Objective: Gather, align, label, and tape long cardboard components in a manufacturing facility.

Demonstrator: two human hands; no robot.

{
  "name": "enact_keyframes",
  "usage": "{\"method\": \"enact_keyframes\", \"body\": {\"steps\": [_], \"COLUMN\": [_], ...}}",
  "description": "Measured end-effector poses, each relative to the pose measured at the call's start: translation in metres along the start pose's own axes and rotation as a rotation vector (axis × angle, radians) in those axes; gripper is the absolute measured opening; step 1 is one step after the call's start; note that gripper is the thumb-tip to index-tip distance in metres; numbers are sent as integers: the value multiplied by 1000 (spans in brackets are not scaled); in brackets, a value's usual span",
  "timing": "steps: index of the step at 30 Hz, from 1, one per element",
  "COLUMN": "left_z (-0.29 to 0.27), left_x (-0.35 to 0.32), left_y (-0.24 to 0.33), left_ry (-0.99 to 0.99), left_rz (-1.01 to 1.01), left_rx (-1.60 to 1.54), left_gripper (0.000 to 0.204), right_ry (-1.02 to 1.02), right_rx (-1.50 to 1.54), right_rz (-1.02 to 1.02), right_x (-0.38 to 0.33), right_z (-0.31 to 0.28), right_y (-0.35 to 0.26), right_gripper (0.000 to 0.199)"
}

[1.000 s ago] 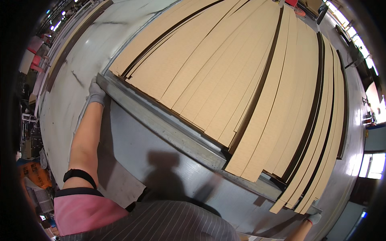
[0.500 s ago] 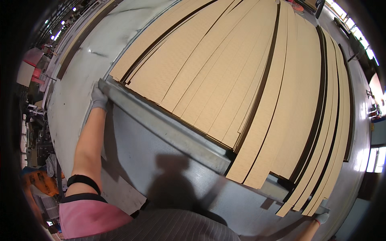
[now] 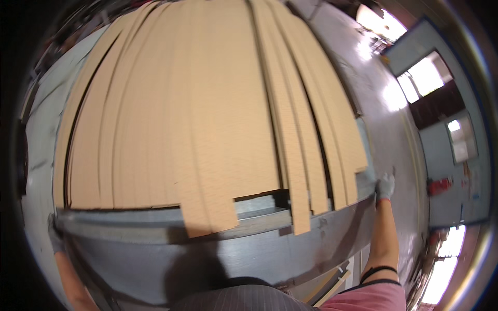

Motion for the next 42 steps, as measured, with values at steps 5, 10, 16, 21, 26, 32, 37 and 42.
{"method": "enact_keyframes", "body": {"steps": [5,10,16,21,26,32,37,42], "left_z": [72,183,248,251,243,258,253,324], "left_x": [96,183,193,181,174,150,125,130], "left_y": [131,42,10,24,6,1,9,-6], "left_ry": [190,123,-134,-163,-159,-8,98,139], "left_rz": [268,-186,-130,-31,-72,-11,-10,48], "left_rx": [854,1087,645,633,586,690,754,820], "left_gripper": [55,65,76,64,60,59,65,74], "right_ry": [-674,-826,-518,-437,-505,-449,-425,-495], "right_rx": [659,648,248,343,234,180,257,281], "right_rz": [297,264,172,44,112,64,91,-47], "right_x": [-4,25,44,62,55,41,16,24], "right_z": [-67,-48,-41,-17,6,-28,-57,-62], "right_y": [-206,-248,-295,-323,-290,-310,-318,-333], "right_gripper": [49,62,88,81,76,70,68,53]}}
Point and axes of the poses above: each hand's wrist, its own x-axis towards the middle knuckle, its own z-axis out of the palm, y = z × x, the point moved 8 cm from there along x, towards the middle knuckle, and after that the axes turned 14 degrees about -x, right-handed, at the moved point
